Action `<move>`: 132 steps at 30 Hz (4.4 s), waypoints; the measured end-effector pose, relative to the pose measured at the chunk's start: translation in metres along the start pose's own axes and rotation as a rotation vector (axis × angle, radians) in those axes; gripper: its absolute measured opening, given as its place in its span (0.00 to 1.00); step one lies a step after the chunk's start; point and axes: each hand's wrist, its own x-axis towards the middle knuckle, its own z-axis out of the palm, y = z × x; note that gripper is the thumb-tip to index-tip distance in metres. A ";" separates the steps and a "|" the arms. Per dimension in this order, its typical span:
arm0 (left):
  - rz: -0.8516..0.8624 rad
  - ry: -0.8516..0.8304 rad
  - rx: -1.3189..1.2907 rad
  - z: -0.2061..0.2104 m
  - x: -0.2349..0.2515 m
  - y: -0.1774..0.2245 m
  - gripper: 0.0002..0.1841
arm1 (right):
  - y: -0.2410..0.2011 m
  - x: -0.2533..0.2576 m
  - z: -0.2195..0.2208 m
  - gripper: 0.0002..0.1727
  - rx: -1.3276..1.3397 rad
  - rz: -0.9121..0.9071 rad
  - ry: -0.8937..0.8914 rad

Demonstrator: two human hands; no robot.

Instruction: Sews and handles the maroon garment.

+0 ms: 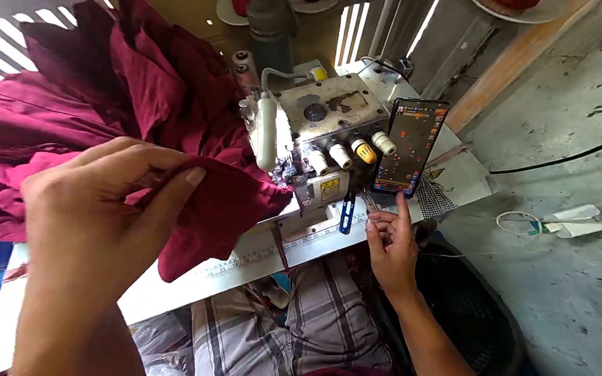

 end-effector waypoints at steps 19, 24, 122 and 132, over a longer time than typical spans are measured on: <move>-0.040 0.110 -0.083 0.072 -0.012 0.059 0.34 | -0.137 0.112 0.036 0.07 0.061 -0.431 -0.488; 0.042 -0.009 0.162 0.085 -0.025 0.036 0.11 | -0.127 0.089 0.023 0.09 0.027 -0.511 -0.440; 0.183 -0.250 -0.158 0.117 -0.033 -0.023 0.16 | -0.058 0.044 0.073 0.11 -0.026 -0.494 -0.245; 0.030 -0.167 0.072 0.110 -0.002 0.025 0.09 | -0.103 0.089 0.050 0.08 -0.240 -0.601 -0.317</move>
